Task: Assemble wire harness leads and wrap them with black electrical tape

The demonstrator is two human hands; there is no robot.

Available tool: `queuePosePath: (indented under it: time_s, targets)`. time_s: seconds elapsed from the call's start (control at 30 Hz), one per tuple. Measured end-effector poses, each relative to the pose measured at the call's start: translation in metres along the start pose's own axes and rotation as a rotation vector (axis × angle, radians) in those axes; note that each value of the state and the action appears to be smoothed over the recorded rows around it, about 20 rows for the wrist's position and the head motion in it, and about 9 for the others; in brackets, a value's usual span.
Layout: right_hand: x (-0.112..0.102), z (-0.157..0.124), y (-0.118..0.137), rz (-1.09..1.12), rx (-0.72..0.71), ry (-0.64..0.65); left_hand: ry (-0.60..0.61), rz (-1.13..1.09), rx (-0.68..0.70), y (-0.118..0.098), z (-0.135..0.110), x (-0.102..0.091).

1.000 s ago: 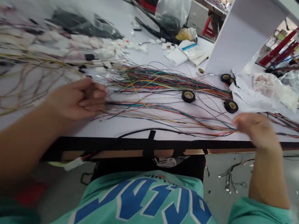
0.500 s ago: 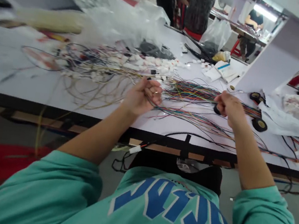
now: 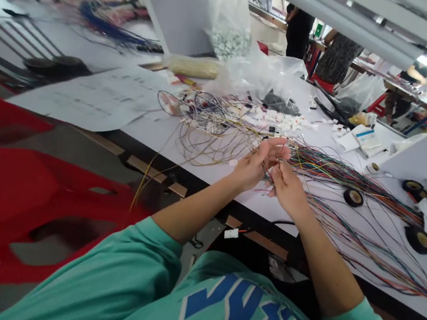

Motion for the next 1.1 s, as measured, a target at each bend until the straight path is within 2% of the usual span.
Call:
queuePosePath:
  time_s: [0.07, 0.17, 0.3, 0.4, 0.53, 0.6, 0.8, 1.1]
  targets:
    - [0.007, 0.003, 0.003, 0.016, -0.014, 0.009, -0.015, 0.044, -0.011, -0.001, -0.002, 0.0]
    - [0.014, 0.009, 0.007, -0.066, -0.12, -0.02, -0.067, 0.066, -0.027, -0.003, -0.002, -0.002]
    - [0.018, 0.015, 0.006, -0.107, -0.207, -0.071, -0.115, 0.049, 0.079, -0.006, 0.0, -0.007]
    - [0.017, 0.017, 0.008, -0.088, -0.255, -0.13, -0.088, 0.02, 0.132, -0.009, 0.001, -0.012]
    - [0.01, 0.017, 0.012, -0.043, -0.299, -0.218, -0.032, 0.011, 0.081, -0.013, 0.0, -0.015]
    - [0.008, 0.016, 0.014, -0.031, -0.295, -0.241, -0.043, 0.041, 0.091, -0.015, -0.001, -0.014]
    - [0.005, 0.017, 0.017, -0.014, -0.194, -0.257, -0.178, 0.105, 0.189, -0.023, -0.004, -0.01]
    - [0.007, 0.02, 0.017, -0.026, -0.121, -0.28, -0.327, 0.035, 0.115, -0.025, -0.003, -0.015]
Point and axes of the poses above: each hand's wrist, its own z-axis towards the middle knuckle, its own x-axis out of the palm, y = z × x, the point moved 3 cm from there along z, towards the middle knuckle, and after that the axes turned 10 degrees about -x, right-handed, at the moved point
